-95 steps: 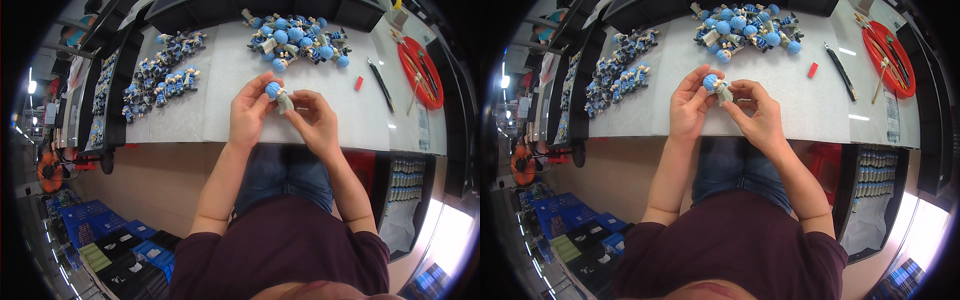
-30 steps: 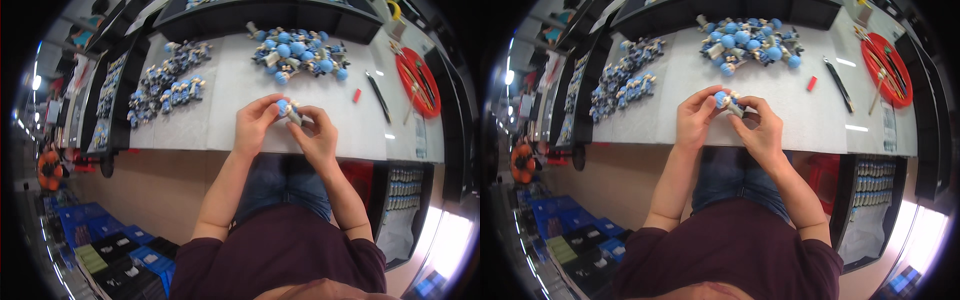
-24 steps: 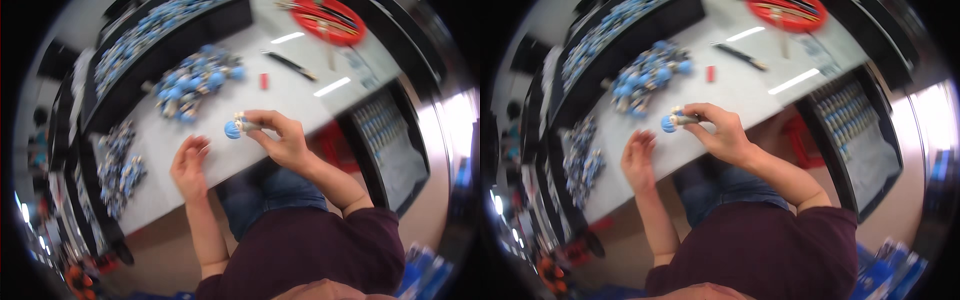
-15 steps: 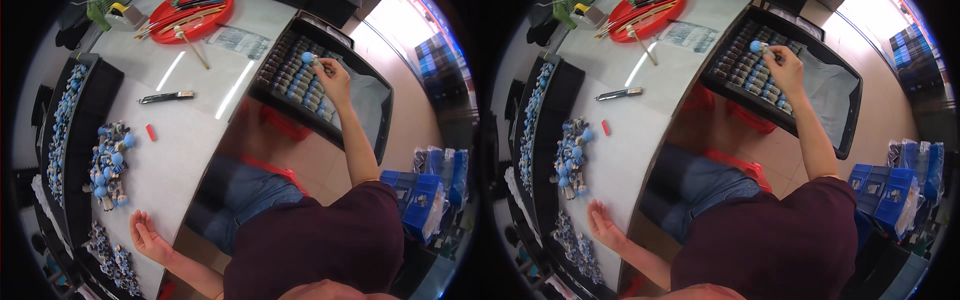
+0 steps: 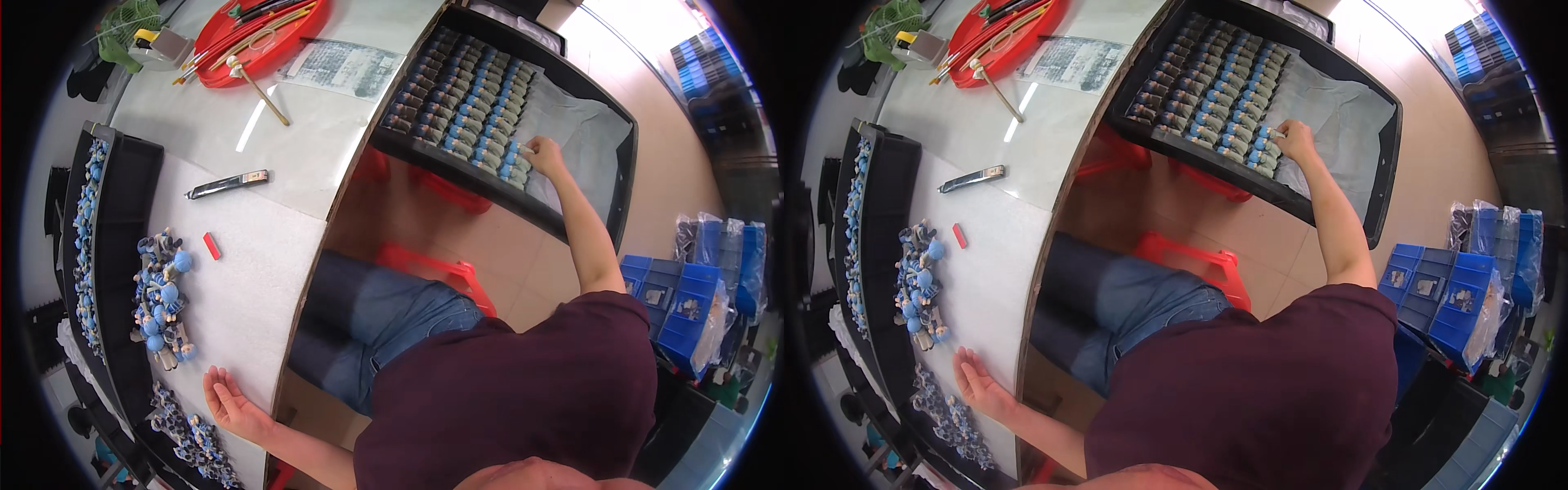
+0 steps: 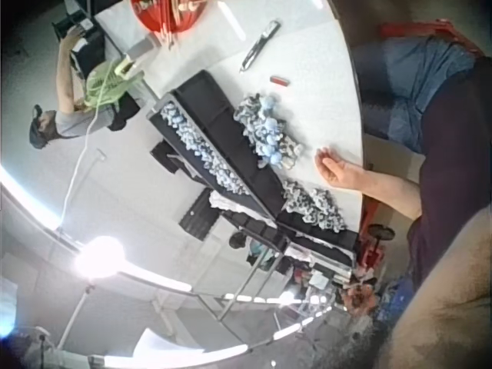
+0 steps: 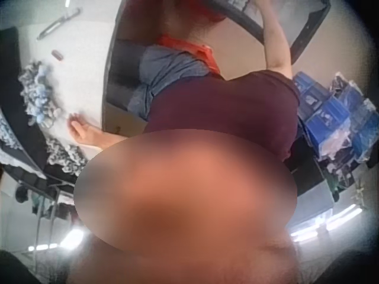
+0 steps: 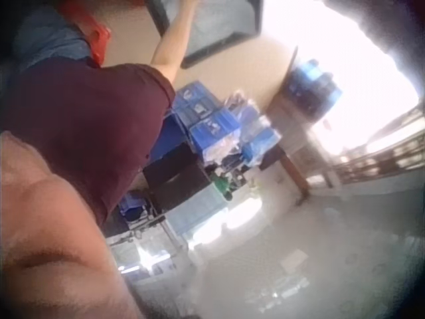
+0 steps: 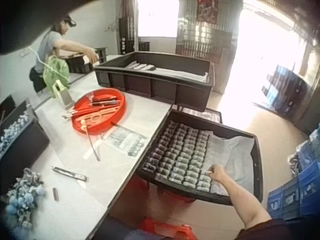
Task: The person assembles small blue and white figurines by hand. They pick up a figurine, attach a small accessory to it, and place the completed unit into a black tray. This process is repeated continuously throughout the video.
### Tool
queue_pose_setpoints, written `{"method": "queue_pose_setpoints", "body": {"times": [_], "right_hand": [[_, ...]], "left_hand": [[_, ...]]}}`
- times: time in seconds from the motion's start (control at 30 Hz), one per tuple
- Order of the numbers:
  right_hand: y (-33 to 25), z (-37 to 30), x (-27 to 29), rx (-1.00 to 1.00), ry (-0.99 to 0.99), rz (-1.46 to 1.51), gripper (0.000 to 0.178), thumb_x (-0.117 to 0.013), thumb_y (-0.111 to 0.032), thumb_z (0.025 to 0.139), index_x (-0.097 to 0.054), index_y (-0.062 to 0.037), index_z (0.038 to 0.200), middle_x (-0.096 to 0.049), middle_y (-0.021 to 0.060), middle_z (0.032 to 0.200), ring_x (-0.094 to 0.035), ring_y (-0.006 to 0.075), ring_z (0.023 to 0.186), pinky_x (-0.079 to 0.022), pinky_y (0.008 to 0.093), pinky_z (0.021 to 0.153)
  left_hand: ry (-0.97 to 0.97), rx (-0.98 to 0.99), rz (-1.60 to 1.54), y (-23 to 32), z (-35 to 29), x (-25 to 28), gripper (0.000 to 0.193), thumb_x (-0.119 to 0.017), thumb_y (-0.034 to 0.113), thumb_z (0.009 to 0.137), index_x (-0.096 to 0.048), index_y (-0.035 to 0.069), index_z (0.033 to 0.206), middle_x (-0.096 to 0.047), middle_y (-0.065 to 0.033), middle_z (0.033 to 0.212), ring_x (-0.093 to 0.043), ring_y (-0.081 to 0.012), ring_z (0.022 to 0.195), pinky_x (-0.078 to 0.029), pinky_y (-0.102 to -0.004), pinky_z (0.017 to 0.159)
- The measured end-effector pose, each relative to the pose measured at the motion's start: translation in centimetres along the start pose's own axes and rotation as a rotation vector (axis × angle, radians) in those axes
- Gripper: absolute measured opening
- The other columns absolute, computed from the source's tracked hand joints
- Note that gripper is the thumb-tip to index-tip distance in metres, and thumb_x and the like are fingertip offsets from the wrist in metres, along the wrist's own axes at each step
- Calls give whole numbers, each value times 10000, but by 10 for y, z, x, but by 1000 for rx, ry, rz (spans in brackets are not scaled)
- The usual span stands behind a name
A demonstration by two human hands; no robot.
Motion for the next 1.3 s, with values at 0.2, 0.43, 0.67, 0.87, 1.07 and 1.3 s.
{"method": "queue_pose_setpoints", "body": {"times": [0.2,0.43,0.67,0.87,1.07,1.3], "right_hand": [[-10,9,-2,137,-85,15,322,-645,-272,680,-645,-13,870,-641,172,831,-620,280,780,-478,359,715],[-197,-68,64,535,211,396,243,-598,-105,814,-577,9,1029,-624,99,959,-602,157,855,-469,254,764],[-509,-287,56,1438,-190,601,264,-597,41,744,-583,3,1005,-629,102,898,-606,169,813,-468,265,692],[-613,-342,-4,1565,-174,368,283,-666,-53,694,-598,-44,969,-589,118,943,-546,294,872,-436,353,764],[-608,-333,9,1514,-140,562,217,-665,-111,735,-626,-33,933,-617,97,859,-570,212,764,-459,306,665],[-561,-372,-24,906,-1267,751,333,-578,-264,852,-569,23,1021,-572,40,723,-540,84,600,-440,206,558]], "left_hand": [[24,8,-30,-4,-2,6,236,-466,27,882,-513,-59,1098,-560,-151,1075,-561,-182,948,-467,-269,843],[2,35,-152,2,0,0,190,-519,0,841,-580,-47,1015,-612,-112,968,-592,-156,871,-473,-262,794],[-52,8,-249,4,-6,10,201,-520,5,839,-571,-57,1023,-606,-132,990,-594,-187,884,-477,-291,799],[-89,11,-287,4,-2,4,202,-523,8,839,-570,-62,1022,-606,-128,993,-590,-184,897,-472,-291,805],[-114,24,-296,4,-3,4,200,-516,13,845,-572,-54,1025,-607,-119,997,-584,-173,907,-464,-279,808],[-98,17,-391,5,-4,10,259,-504,138,886,-565,-36,1068,-605,-101,992,-562,-131,854,-458,-253,755]]}}
Point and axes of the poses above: each hand's wrist, its own z-axis towards the middle knuckle, its own x-axis out of the back of the hand, y = z × x, the point moved 7 cm from there along z, towards the middle knuckle
